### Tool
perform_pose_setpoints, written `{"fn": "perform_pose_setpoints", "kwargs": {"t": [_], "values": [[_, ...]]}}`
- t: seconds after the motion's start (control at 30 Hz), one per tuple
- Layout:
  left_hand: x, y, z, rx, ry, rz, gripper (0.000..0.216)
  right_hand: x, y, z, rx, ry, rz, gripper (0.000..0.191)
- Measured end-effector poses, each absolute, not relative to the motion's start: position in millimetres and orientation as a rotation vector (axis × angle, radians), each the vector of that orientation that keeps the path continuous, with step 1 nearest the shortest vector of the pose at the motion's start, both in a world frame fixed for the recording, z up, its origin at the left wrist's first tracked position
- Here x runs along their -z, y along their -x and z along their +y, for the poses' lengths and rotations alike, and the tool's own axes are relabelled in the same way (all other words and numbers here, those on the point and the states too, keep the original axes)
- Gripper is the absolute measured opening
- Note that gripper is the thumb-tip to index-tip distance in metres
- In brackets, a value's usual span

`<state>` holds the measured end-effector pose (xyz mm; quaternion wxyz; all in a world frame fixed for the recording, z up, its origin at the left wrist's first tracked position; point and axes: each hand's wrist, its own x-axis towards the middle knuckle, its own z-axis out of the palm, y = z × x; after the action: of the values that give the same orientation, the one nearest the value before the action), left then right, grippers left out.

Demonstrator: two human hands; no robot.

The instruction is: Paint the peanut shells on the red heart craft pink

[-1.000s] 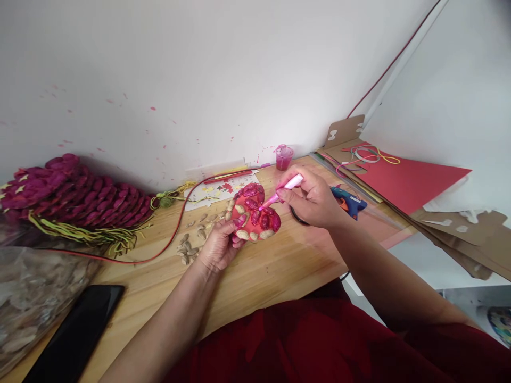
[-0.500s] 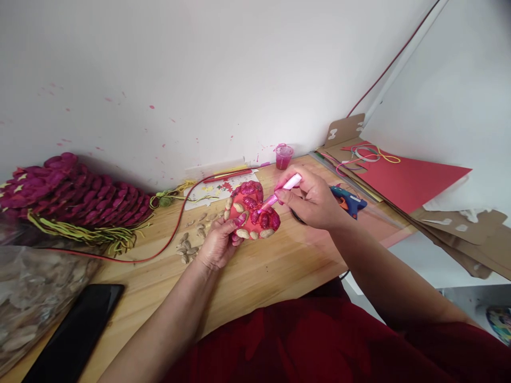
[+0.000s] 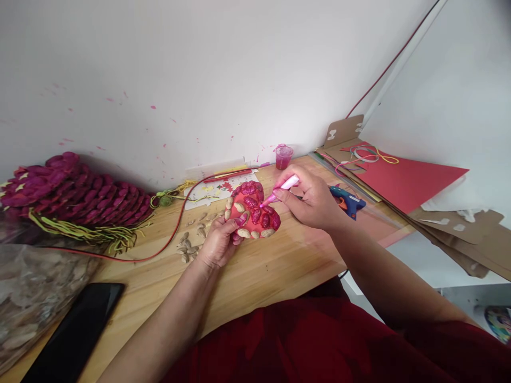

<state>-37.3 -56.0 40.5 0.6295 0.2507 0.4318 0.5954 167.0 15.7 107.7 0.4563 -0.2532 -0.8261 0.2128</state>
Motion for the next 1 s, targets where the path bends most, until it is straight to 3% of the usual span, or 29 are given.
{"fn": "perform_pose_setpoints", "kwargs": {"t": [0.23,1.0], "values": [[-38.2,38.9,-56.4,-1.342,-0.591,0.973,0.045,-107.9,-166.6,14.6,-0.739,0.604,-2.016,0.008],[-40.1,38.3,-56.5,-1.35,-0.589,0.983,0.043,-103.7,-169.5,16.3,-0.761,0.629,-1.982,0.01]]}}
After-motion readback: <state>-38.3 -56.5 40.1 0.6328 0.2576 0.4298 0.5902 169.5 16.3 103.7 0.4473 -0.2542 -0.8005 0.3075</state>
